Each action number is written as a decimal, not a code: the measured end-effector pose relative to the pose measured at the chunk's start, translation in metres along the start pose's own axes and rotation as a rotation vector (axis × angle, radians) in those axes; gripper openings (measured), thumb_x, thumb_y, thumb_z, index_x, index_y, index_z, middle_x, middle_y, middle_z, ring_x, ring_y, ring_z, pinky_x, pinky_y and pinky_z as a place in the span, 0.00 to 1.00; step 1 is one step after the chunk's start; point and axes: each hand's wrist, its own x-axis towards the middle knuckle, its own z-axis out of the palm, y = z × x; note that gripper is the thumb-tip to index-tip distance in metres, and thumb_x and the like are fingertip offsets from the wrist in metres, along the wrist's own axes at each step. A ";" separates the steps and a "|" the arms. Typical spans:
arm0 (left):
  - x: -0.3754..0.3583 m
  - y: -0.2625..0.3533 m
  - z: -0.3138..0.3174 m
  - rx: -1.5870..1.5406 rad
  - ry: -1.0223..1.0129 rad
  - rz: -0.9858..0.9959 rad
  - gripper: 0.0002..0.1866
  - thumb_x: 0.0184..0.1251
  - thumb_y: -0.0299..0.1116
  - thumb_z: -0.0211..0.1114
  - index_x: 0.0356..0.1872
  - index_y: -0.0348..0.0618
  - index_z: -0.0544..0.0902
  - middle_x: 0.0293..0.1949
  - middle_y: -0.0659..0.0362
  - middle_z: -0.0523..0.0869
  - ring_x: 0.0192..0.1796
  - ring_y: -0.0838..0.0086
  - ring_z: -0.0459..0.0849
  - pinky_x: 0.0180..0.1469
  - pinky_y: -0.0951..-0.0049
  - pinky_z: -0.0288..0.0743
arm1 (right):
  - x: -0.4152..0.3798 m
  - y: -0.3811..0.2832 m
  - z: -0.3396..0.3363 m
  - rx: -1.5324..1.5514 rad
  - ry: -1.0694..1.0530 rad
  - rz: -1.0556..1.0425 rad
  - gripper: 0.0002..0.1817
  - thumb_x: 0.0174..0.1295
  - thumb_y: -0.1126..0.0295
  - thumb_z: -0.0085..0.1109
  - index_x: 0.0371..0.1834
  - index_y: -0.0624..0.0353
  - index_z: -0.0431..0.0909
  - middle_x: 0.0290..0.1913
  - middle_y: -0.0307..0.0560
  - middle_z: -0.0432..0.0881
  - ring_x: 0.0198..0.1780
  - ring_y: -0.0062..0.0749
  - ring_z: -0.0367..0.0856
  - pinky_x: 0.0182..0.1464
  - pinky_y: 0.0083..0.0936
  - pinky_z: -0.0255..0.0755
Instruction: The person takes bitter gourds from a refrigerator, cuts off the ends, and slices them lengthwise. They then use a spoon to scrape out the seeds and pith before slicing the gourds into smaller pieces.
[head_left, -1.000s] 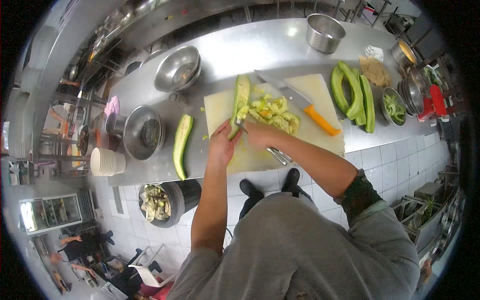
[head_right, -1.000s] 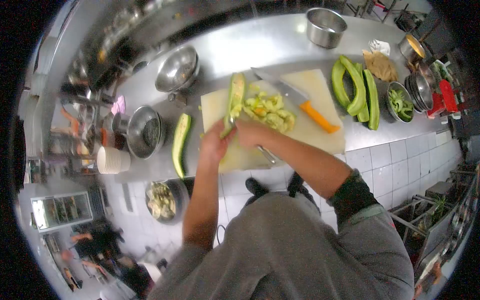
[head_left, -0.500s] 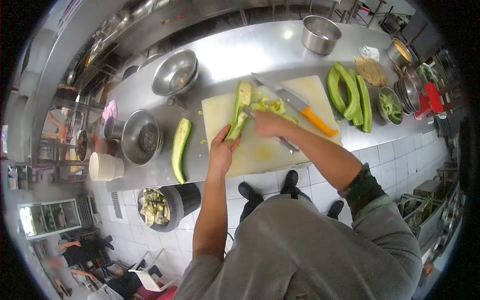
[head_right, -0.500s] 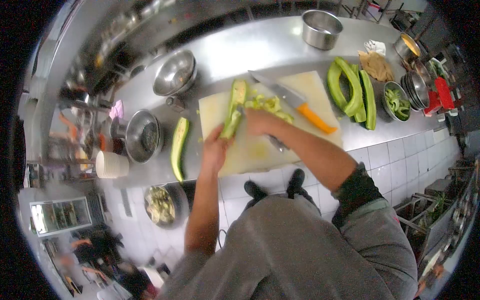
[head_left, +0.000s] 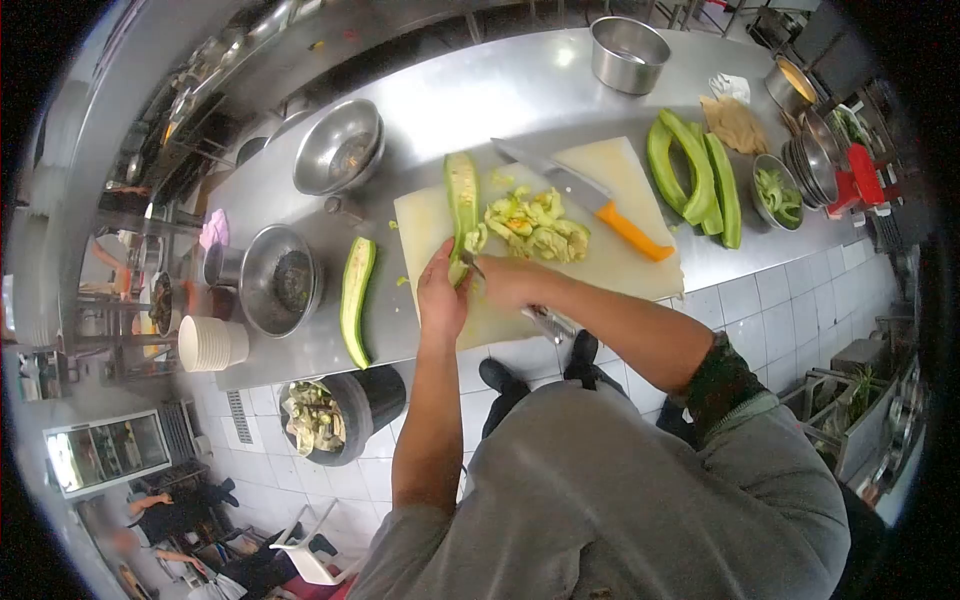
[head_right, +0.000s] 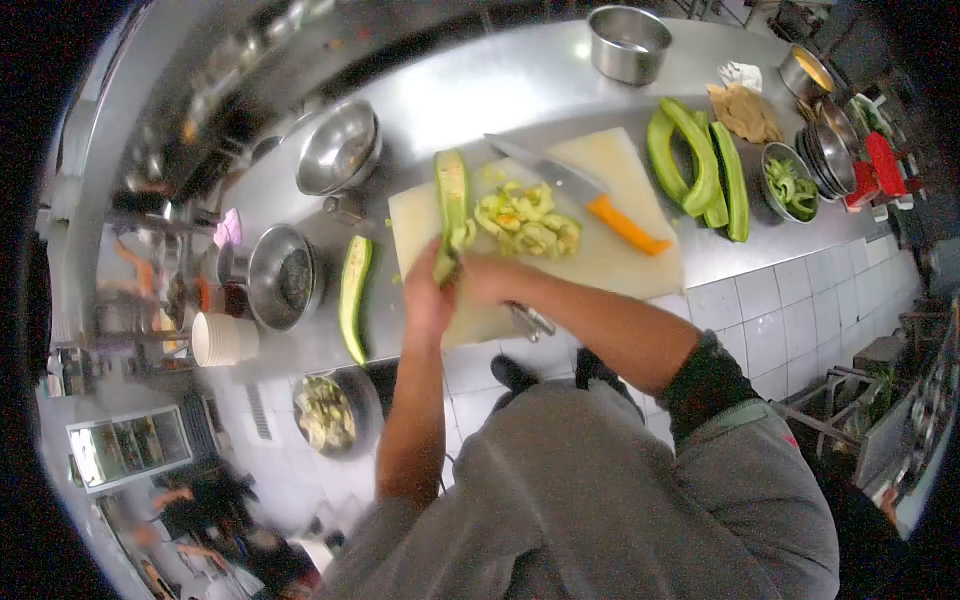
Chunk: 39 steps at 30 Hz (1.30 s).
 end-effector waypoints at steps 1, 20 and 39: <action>-0.001 0.001 -0.002 0.019 0.001 -0.033 0.22 0.80 0.35 0.46 0.67 0.32 0.71 0.63 0.54 0.76 0.64 0.71 0.74 0.65 0.68 0.71 | -0.006 0.001 0.011 0.013 -0.006 0.005 0.27 0.54 0.72 0.55 0.59 0.71 0.69 0.38 0.63 0.85 0.40 0.48 0.87 0.39 0.40 0.79; 0.000 -0.009 0.004 -0.025 -0.015 0.147 0.22 0.78 0.29 0.45 0.67 0.30 0.71 0.64 0.50 0.77 0.64 0.66 0.76 0.68 0.67 0.67 | 0.009 0.018 0.057 -0.058 0.419 -0.344 0.21 0.51 0.75 0.52 0.51 0.72 0.71 0.23 0.53 0.80 0.19 0.37 0.79 0.16 0.35 0.68; -0.003 -0.007 -0.005 -0.127 -0.019 0.063 0.26 0.80 0.37 0.44 0.71 0.31 0.65 0.66 0.51 0.75 0.64 0.67 0.74 0.67 0.67 0.66 | -0.014 0.006 0.029 -0.184 0.145 -0.220 0.26 0.49 0.73 0.57 0.54 0.71 0.72 0.35 0.63 0.83 0.38 0.46 0.86 0.36 0.42 0.78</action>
